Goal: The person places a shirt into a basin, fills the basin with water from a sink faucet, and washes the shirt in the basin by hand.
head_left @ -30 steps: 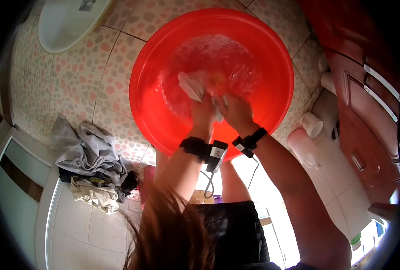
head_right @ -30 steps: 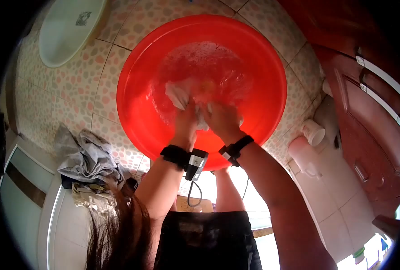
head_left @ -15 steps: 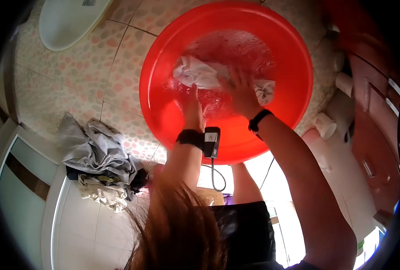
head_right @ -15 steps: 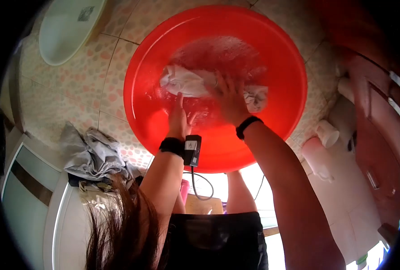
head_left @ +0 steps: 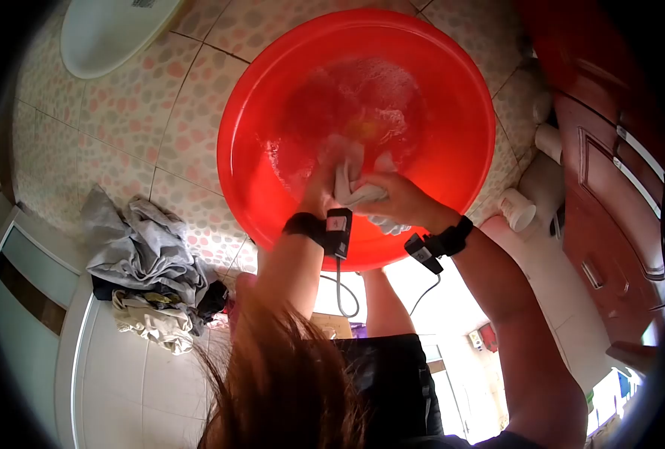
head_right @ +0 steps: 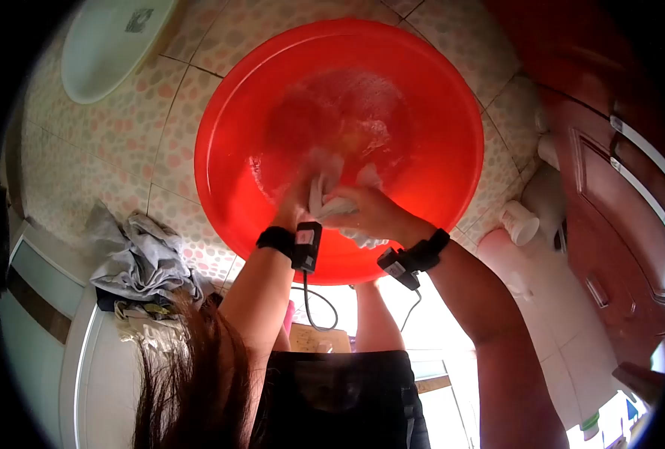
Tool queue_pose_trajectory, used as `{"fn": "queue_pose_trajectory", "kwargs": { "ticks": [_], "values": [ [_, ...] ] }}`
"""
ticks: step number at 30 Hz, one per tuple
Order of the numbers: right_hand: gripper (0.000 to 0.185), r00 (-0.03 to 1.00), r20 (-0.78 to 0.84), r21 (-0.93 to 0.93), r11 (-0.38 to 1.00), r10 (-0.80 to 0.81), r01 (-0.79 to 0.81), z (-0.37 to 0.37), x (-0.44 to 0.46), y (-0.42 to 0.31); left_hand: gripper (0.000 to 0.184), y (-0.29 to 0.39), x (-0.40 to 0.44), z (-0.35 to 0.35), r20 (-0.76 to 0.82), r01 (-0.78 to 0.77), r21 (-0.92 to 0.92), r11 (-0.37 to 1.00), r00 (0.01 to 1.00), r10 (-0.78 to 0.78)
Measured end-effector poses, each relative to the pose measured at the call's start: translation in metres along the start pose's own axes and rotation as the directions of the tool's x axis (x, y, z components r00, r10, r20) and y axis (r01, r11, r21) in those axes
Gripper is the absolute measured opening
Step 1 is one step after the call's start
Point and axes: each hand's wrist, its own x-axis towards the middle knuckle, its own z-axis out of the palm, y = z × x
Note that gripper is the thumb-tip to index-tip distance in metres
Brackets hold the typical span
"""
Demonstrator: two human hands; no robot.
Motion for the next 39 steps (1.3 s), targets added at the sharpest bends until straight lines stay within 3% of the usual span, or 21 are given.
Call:
{"fn": "queue_pose_trajectory", "kwargs": {
  "ticks": [1, 3, 4, 5, 6, 7, 9, 11, 13, 17, 18, 19, 20, 22, 25, 28, 32, 35, 37, 38, 39],
  "values": [
    [0.025, 0.988, -0.002, 0.037, 0.987, 0.154, -0.154, -0.001, -0.003, -0.007, 0.022, -0.007, 0.010, -0.014, 0.003, 0.002, 0.000, 1.000, 1.000, -0.002],
    [0.026, 0.985, -0.070, 0.011, 0.987, 0.160, -0.160, 0.000, 0.001, -0.007, 0.027, -0.017, 0.027, -0.038, 0.430, 0.117, -0.070, 0.991, 0.899, -0.076],
    [0.028, 0.978, -0.134, -0.016, 0.986, 0.162, -0.166, 0.000, 0.006, -0.006, 0.027, -0.023, 0.026, -0.038, 0.429, 0.117, -0.069, 0.991, 0.900, -0.077],
    [0.028, 0.978, -0.131, -0.012, 0.986, 0.162, -0.165, 0.004, 0.015, 0.005, 0.031, -0.027, 0.009, -0.017, 0.288, 0.060, -0.010, 0.998, 0.956, -0.055],
    [0.028, 0.929, -0.365, -0.099, 0.995, -0.051, 0.016, 0.011, 0.028, 0.024, 0.035, -0.028, -0.003, -0.003, 0.140, 0.010, 0.060, 0.998, 0.990, -0.019],
    [0.030, 0.787, -0.556, -0.225, 0.960, -0.267, 0.167, 0.017, 0.037, 0.037, 0.035, -0.029, -0.007, 0.002, 0.134, 0.009, 0.065, 0.998, 0.991, -0.017],
    [0.031, 0.743, -0.580, -0.349, 0.926, -0.333, 0.143, 0.022, 0.046, 0.041, 0.041, -0.030, -0.009, 0.010, -0.169, -0.002, 0.237, 0.972, 0.985, 0.043],
    [0.031, 0.697, -0.600, -0.465, 0.880, -0.393, 0.096, 0.019, 0.046, 0.043, 0.037, -0.026, -0.014, 0.014, -0.150, 0.022, 0.232, 0.972, 0.989, 0.014],
    [0.031, 0.744, -0.561, -0.514, 0.857, -0.362, 0.029, 0.016, 0.046, 0.036, 0.035, -0.023, -0.014, 0.008, -0.137, 0.037, 0.228, 0.973, 0.991, -0.005],
    [0.033, 0.810, -0.492, -0.527, 0.850, -0.320, 0.015, -0.006, 0.031, 0.032, 0.039, -0.011, -0.011, -0.001, -0.032, -0.246, 0.276, 0.929, 0.964, 0.264],
    [0.034, 0.738, -0.528, -0.539, 0.837, -0.421, 0.091, -0.013, 0.025, 0.035, 0.043, 0.001, -0.019, 0.010, 0.022, -0.375, 0.253, 0.892, 0.924, 0.382],
    [0.037, 0.653, -0.556, -0.557, 0.814, -0.514, 0.166, -0.020, 0.020, 0.036, 0.043, 0.012, -0.025, 0.022, 0.023, -0.375, 0.248, 0.893, 0.924, 0.382],
    [0.037, 0.653, -0.553, -0.562, 0.811, -0.517, 0.165, -0.025, 0.016, 0.039, 0.047, 0.025, -0.032, 0.037, -0.042, -0.387, 0.323, 0.864, 0.906, 0.422],
    [0.048, 0.489, -0.650, -0.642, 0.765, -0.581, 0.055, -0.030, 0.010, 0.048, 0.055, 0.041, -0.040, 0.046, -0.066, -0.384, 0.404, 0.830, 0.893, 0.445],
    [0.056, 0.565, -0.613, -0.714, 0.694, -0.553, -0.096, -0.032, 0.019, 0.077, 0.050, 0.041, -0.029, 0.033, -0.163, -0.339, 0.460, 0.821, 0.877, 0.453],
    [0.059, 0.637, -0.558, -0.693, 0.721, -0.532, -0.005, -0.024, 0.043, 0.083, 0.045, 0.029, -0.033, 0.029, -0.297, -0.235, 0.372, 0.898, 0.886, 0.355],
    [0.063, 0.616, -0.511, -0.752, 0.659, -0.600, 0.018, -0.009, 0.083, 0.081, 0.045, 0.009, -0.003, -0.032, -0.274, -0.164, 0.452, 0.877, 0.910, 0.312],
    [0.061, 0.674, -0.610, -0.637, 0.763, -0.417, -0.104, -0.002, 0.100, 0.094, 0.046, 0.002, -0.001, -0.040, -0.319, -0.044, 0.426, 0.904, 0.927, 0.196],
    [0.051, 0.903, -0.355, -0.086, 0.971, -0.241, 0.225, -0.008, 0.101, 0.103, 0.047, -0.004, 0.010, -0.056, -0.252, -0.021, 0.438, 0.899, 0.957, 0.145],
    [0.051, 0.903, -0.357, -0.093, 0.971, -0.239, 0.221, -0.007, 0.092, 0.099, 0.047, -0.004, 0.016, -0.065, -0.247, -0.021, 0.432, 0.901, 0.959, 0.142],
    [0.041, 0.937, -0.268, 0.074, 0.965, -0.225, 0.253, -0.006, 0.079, 0.095, 0.047, -0.001, 0.022, -0.074, -0.190, 0.005, 0.468, 0.884, 0.977, 0.095]
  ]
}}
